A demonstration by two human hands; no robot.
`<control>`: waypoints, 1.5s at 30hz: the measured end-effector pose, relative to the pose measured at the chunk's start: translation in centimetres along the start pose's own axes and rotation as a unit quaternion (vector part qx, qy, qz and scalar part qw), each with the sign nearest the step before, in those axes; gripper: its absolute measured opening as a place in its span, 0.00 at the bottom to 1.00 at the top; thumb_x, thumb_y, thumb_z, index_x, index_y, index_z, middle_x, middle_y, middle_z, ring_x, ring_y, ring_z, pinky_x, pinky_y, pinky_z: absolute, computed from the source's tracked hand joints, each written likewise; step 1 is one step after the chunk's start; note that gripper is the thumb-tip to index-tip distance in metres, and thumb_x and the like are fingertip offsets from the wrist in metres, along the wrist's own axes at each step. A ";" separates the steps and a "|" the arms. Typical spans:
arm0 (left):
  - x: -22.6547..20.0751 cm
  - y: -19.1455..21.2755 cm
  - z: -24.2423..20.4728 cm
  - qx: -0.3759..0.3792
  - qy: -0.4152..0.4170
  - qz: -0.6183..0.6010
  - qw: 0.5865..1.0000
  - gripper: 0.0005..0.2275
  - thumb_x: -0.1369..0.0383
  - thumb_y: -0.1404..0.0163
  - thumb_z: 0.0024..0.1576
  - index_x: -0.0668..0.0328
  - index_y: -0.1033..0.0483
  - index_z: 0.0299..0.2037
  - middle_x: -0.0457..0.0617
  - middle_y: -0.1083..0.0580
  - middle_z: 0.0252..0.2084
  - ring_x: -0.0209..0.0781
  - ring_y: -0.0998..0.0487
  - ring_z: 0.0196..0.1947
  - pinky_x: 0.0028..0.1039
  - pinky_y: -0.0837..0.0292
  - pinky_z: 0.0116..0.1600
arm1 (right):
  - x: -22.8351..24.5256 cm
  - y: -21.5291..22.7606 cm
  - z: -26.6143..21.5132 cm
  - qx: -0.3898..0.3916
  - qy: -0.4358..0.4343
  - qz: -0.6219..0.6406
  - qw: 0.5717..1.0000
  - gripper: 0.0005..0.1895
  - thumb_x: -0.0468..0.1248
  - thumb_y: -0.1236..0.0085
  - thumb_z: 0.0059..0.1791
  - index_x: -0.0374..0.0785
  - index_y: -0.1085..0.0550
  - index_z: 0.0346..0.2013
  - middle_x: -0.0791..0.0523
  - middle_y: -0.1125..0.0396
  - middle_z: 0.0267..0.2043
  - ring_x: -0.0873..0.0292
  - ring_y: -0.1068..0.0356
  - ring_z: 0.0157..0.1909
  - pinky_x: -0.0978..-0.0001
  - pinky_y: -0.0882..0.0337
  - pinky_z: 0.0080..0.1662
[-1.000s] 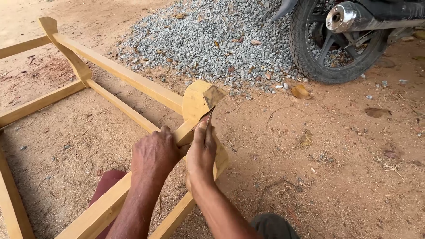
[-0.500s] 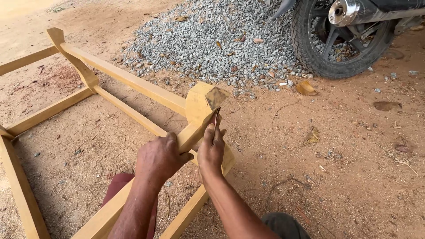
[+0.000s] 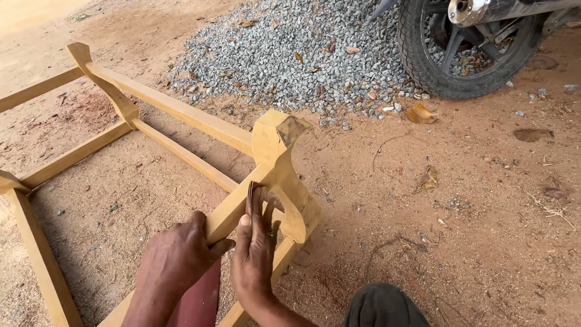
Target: Sanding the curved leg of a wooden table frame using a piece of sandpaper.
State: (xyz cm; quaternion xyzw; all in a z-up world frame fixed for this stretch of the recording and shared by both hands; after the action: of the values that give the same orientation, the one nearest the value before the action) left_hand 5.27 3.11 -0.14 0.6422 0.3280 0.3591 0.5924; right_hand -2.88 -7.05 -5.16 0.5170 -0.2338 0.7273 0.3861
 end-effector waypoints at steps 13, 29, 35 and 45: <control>0.1 -1.0 0.8 -0.018 -0.006 -0.024 1.000 0.23 0.45 0.39 0.49 0.55 0.26 0.40 0.52 0.20 0.27 0.42 0.17 0.24 0.35 0.19 0.33 | -2.4 -1.5 1.6 -0.015 -0.057 0.025 0.998 0.35 0.55 0.79 0.57 0.44 0.54 0.77 0.51 0.62 0.82 0.43 0.72 0.82 0.42 0.74 0.72; -0.3 -0.2 0.1 -0.018 -0.004 -0.031 0.999 0.26 0.43 0.39 0.48 0.57 0.27 0.41 0.54 0.20 0.27 0.46 0.17 0.27 0.37 0.19 0.38 | -6.5 -0.9 2.0 -0.014 -0.190 0.063 0.980 0.33 0.56 0.78 0.59 0.57 0.56 0.80 0.38 0.50 0.72 0.31 0.57 0.73 0.36 0.55 0.70; -0.3 -0.1 0.0 -0.033 -0.009 -0.022 0.999 0.25 0.43 0.39 0.48 0.57 0.27 0.41 0.53 0.21 0.25 0.44 0.17 0.26 0.35 0.19 0.36 | -5.7 -0.5 3.1 -0.030 -0.014 -0.037 0.999 0.36 0.59 0.80 0.57 0.50 0.54 0.77 0.48 0.59 0.81 0.40 0.72 0.81 0.38 0.75 0.73; 0.3 -1.5 0.6 -0.033 -0.009 -0.029 0.999 0.26 0.42 0.40 0.48 0.56 0.27 0.42 0.52 0.21 0.24 0.42 0.18 0.22 0.35 0.19 0.32 | -3.3 -0.8 0.8 -0.002 0.019 -0.061 0.998 0.35 0.57 0.84 0.57 0.49 0.56 0.77 0.52 0.57 0.81 0.40 0.69 0.81 0.37 0.76 0.73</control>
State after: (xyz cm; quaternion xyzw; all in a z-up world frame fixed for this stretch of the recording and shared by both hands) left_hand 5.94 3.19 -1.68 0.6160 0.3291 0.3461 0.6264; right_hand -1.25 -8.19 -8.04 0.5159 -0.1959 0.7116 0.4347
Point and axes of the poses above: each hand's wrist, its own z-axis towards the middle knuckle, its own y-axis out of the back of the hand, x = y × z, the point moved 8 cm from there along z, towards the middle knuckle
